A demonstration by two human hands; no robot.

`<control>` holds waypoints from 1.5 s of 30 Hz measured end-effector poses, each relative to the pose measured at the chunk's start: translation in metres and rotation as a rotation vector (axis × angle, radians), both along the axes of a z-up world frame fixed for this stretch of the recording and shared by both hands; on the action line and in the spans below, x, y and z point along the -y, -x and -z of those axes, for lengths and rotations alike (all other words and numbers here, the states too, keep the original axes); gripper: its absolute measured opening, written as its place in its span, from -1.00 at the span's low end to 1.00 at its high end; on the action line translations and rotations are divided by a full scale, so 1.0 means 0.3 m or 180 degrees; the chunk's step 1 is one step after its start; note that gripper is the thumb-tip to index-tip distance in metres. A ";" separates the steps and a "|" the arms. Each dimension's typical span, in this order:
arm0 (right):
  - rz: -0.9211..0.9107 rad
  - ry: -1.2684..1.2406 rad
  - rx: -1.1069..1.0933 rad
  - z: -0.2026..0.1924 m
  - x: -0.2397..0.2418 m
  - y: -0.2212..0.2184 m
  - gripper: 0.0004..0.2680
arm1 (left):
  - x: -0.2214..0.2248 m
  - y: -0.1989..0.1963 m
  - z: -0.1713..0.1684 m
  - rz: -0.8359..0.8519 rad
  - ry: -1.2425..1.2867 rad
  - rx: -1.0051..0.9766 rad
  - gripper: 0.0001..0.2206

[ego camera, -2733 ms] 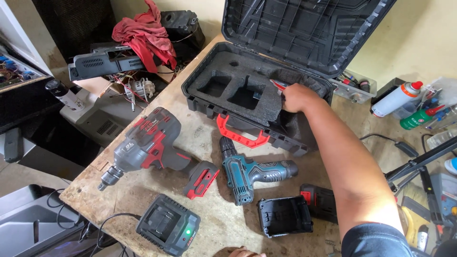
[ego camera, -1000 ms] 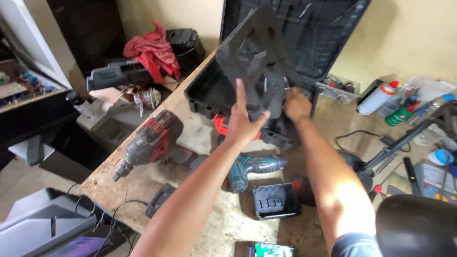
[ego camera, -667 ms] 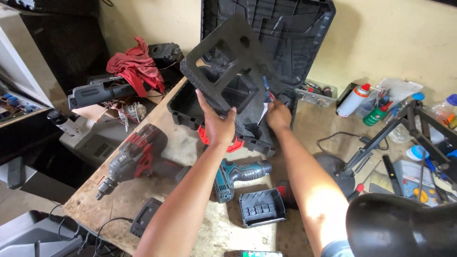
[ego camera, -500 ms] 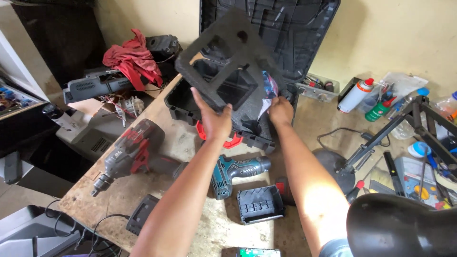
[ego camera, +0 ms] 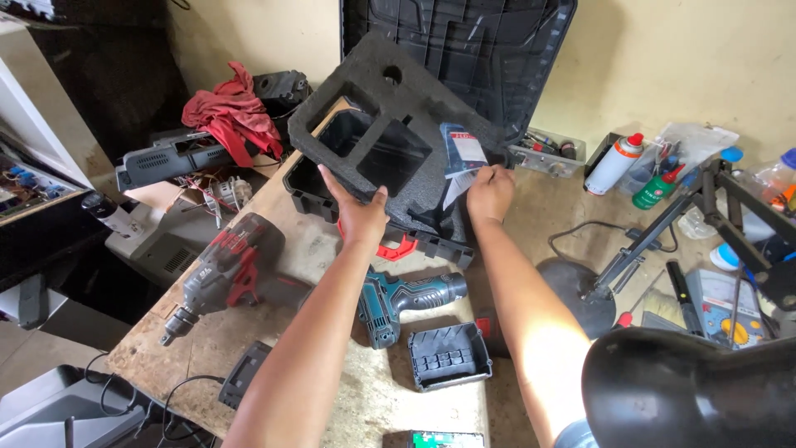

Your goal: Inspecting a battery pack, reading a technical manual, and using a power drill to perform repairs on a workbench.

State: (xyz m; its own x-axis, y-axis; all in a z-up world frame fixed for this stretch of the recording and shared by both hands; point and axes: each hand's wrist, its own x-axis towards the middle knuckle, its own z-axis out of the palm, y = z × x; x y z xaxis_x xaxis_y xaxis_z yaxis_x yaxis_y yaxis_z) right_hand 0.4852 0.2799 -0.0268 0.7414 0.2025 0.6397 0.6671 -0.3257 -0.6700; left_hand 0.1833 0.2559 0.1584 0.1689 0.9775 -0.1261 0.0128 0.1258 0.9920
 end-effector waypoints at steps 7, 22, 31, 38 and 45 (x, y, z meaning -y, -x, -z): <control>0.0033 -0.0321 0.0742 -0.111 0.060 -0.017 -0.85 | -0.056 -0.035 0.097 -0.0039 -0.0054 -0.0394 0.02; -0.0715 -0.0219 0.0628 -0.513 0.312 0.209 -0.81 | -0.129 -0.018 0.089 -0.0147 -0.0712 -0.2586 0.05; -0.0680 -0.0933 -0.0478 -0.396 0.406 0.123 -0.81 | -0.055 0.013 0.096 0.0888 -0.1255 -0.3317 -0.52; -0.1054 -0.0239 -0.2050 -0.551 0.508 0.429 -0.71 | 0.131 0.056 0.019 0.1113 -0.0921 -0.1205 -0.57; -0.1361 0.0601 -0.0570 -0.418 0.561 0.574 -0.88 | 0.268 0.129 0.066 0.1639 -0.0689 -0.0079 -0.33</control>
